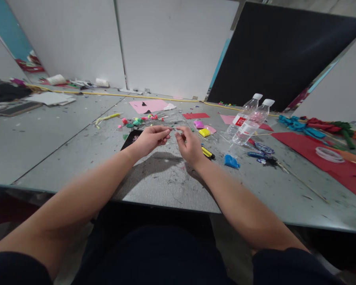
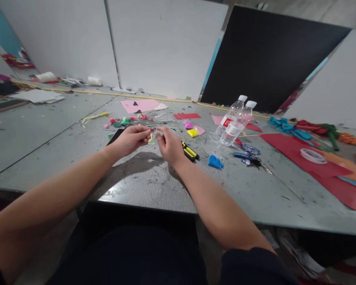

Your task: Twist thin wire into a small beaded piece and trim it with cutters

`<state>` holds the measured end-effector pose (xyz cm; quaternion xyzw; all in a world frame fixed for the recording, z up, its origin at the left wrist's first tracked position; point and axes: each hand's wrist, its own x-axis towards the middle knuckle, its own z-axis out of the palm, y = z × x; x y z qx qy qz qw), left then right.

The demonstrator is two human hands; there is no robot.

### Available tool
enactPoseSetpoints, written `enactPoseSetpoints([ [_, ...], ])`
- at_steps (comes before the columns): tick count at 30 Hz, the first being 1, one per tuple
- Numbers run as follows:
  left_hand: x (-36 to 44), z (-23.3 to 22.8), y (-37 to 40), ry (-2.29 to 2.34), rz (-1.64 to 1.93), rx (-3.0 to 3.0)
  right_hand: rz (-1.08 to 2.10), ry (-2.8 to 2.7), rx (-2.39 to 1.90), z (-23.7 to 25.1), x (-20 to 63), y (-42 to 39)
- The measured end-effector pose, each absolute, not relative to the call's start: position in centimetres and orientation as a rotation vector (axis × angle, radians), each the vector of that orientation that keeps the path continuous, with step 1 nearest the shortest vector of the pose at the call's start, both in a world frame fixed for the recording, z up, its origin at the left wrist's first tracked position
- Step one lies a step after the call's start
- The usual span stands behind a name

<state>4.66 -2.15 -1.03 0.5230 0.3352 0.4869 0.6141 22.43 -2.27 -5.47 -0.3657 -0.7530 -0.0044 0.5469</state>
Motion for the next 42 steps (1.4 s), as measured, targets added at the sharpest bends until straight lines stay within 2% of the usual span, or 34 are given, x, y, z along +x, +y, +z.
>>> enactPoseSetpoints([
  [6, 4.7, -1.3, -2.1, 0.751, 1.069, 1.352, -0.007, -1.822, -0.758, -5.3, 23.0, -2.0],
  [19, 3.3, -0.8, -1.4, 0.75, 0.974, 1.576, 0.107, -1.845, -0.826, -4.5, 23.7, -1.6],
  [33, 2.6, -0.6, -1.1, 0.887, 0.887, 2.013, -0.02, -2.146, -0.984, -3.5, 23.8, -3.1],
  [42, 2.7, -1.2, -0.4, 0.949, 0.959, 2.533, 0.237, -1.959, -1.229, -3.2, 21.9, -3.4],
])
